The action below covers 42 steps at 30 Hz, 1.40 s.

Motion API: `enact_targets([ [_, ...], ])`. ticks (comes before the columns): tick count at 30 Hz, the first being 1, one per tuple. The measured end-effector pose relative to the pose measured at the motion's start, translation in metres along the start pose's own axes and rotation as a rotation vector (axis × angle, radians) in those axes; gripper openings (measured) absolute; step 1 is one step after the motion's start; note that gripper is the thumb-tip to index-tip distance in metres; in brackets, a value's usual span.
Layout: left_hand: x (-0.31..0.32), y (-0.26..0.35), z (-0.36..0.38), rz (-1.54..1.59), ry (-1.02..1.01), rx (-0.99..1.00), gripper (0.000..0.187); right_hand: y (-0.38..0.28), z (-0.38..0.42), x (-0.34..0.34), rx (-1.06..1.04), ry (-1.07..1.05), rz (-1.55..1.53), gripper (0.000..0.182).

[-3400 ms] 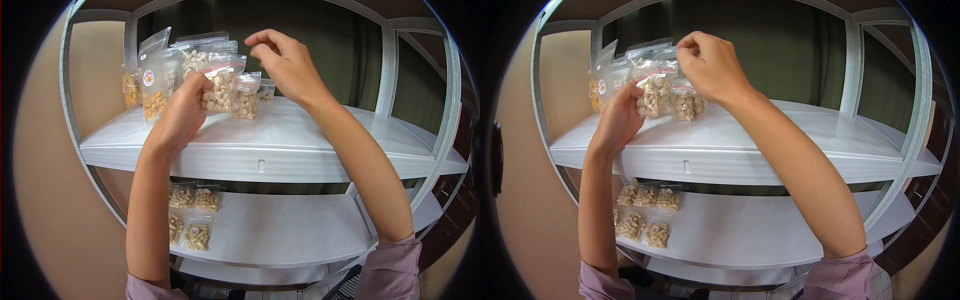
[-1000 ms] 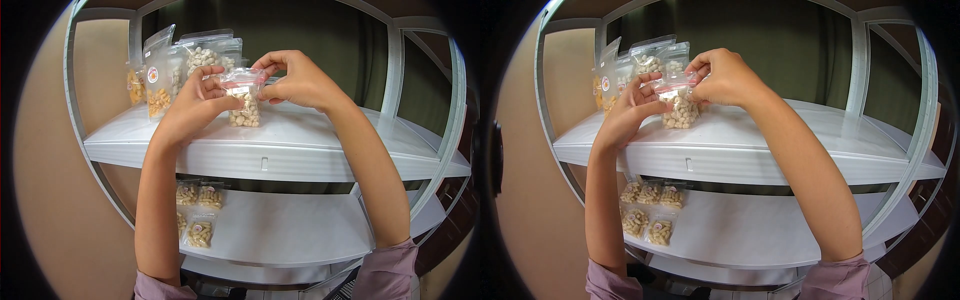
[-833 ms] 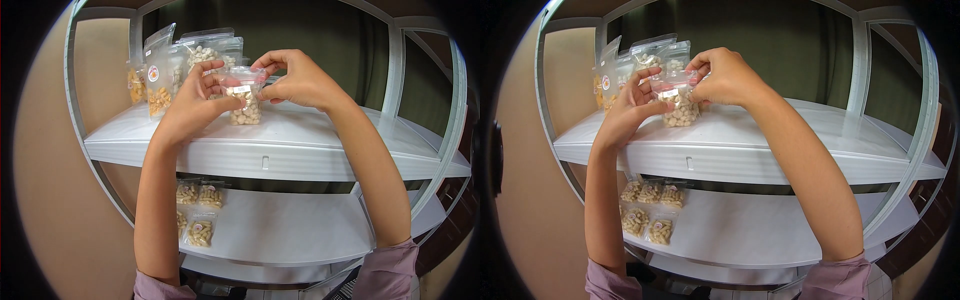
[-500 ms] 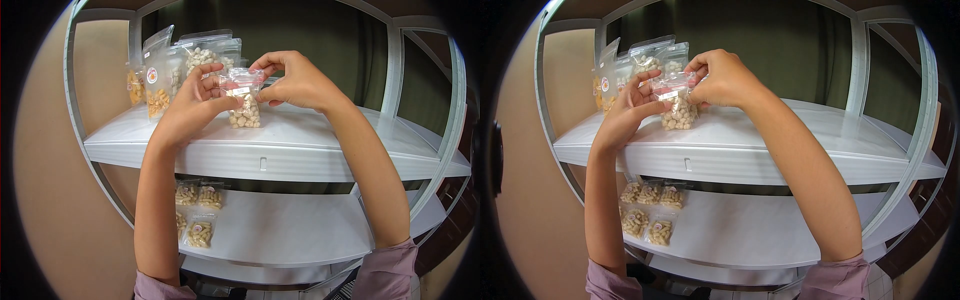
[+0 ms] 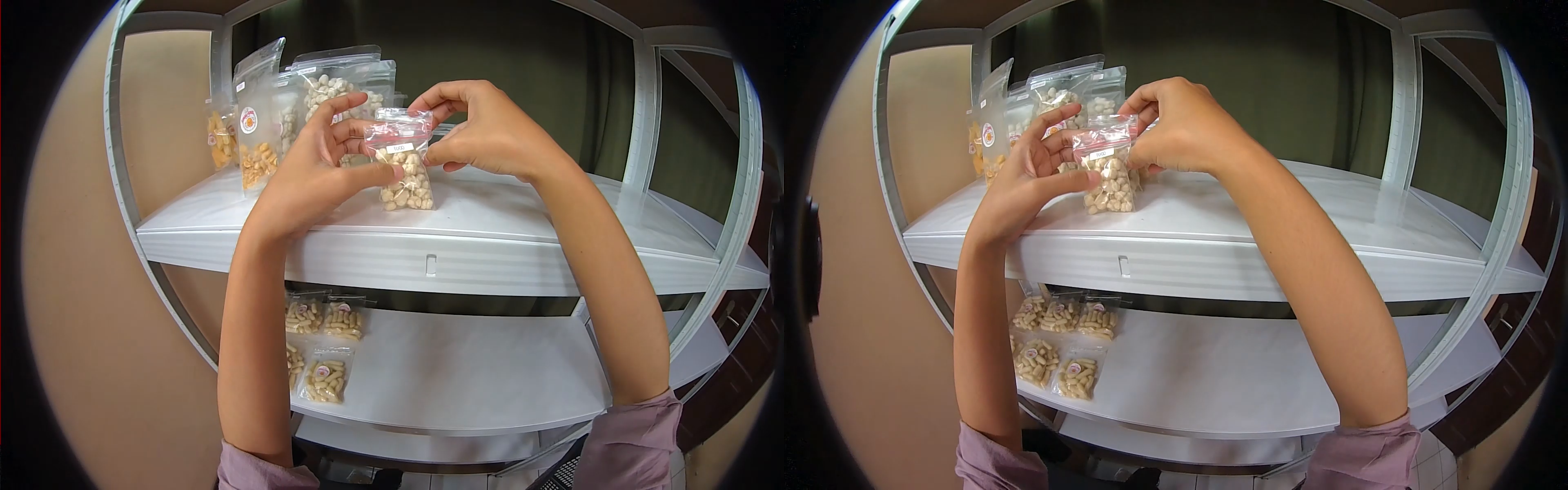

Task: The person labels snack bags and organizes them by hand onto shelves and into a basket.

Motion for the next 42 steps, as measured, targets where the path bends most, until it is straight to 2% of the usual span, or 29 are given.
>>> enact_targets([
  [6, -0.0046, 0.0021, -0.0013, 0.023, 0.014, 0.091, 0.080, 0.0001, 0.0000, -0.0014, -0.009, 0.012, 0.009, 0.046],
  [13, -0.0031, 0.0030, -0.0010, 0.032, -0.020, 0.116, 0.079, -0.0060, 0.0031, -0.0019, 0.001, 0.039, 0.008, 0.053],
  [18, -0.0033, -0.0010, -0.0020, -0.011, 0.009, 0.033, 0.075, -0.0042, 0.0014, 0.0043, 0.006, -0.021, 0.027, 0.059],
  [23, -0.0032, -0.0001, -0.0019, -0.037, 0.012, 0.064, 0.075, -0.0039, -0.0018, 0.0021, -0.083, -0.011, 0.098, 0.068],
  [29, -0.0034, -0.0005, -0.0028, -0.028, 0.003, 0.066, 0.076, -0.0038, -0.0012, 0.0030, -0.082, -0.023, 0.097, 0.075],
  [34, -0.0023, -0.0027, -0.0027, 0.017, -0.010, 0.003, 0.078, -0.0021, -0.0012, 0.0042, -0.090, -0.016, 0.088, 0.076],
  [36, 0.0006, 0.0005, -0.0001, -0.060, -0.011, 0.015, 0.069, -0.0043, -0.0004, 0.0045, -0.087, -0.022, 0.088, 0.077],
  [42, -0.0056, -0.0010, -0.0002, -0.060, 0.045, 0.015, 0.068, -0.0026, 0.0004, 0.0055, -0.032, -0.036, 0.047, 0.078],
])
Point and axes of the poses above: each hand's wrist, its own z-axis away from the middle knuckle, its own x-axis out of the palm, y = z × x, the point moved 9 cm from there along -z, towards the middle knuckle, and after that the axes turned 14 degrees about -x, right-handed, at the moved point
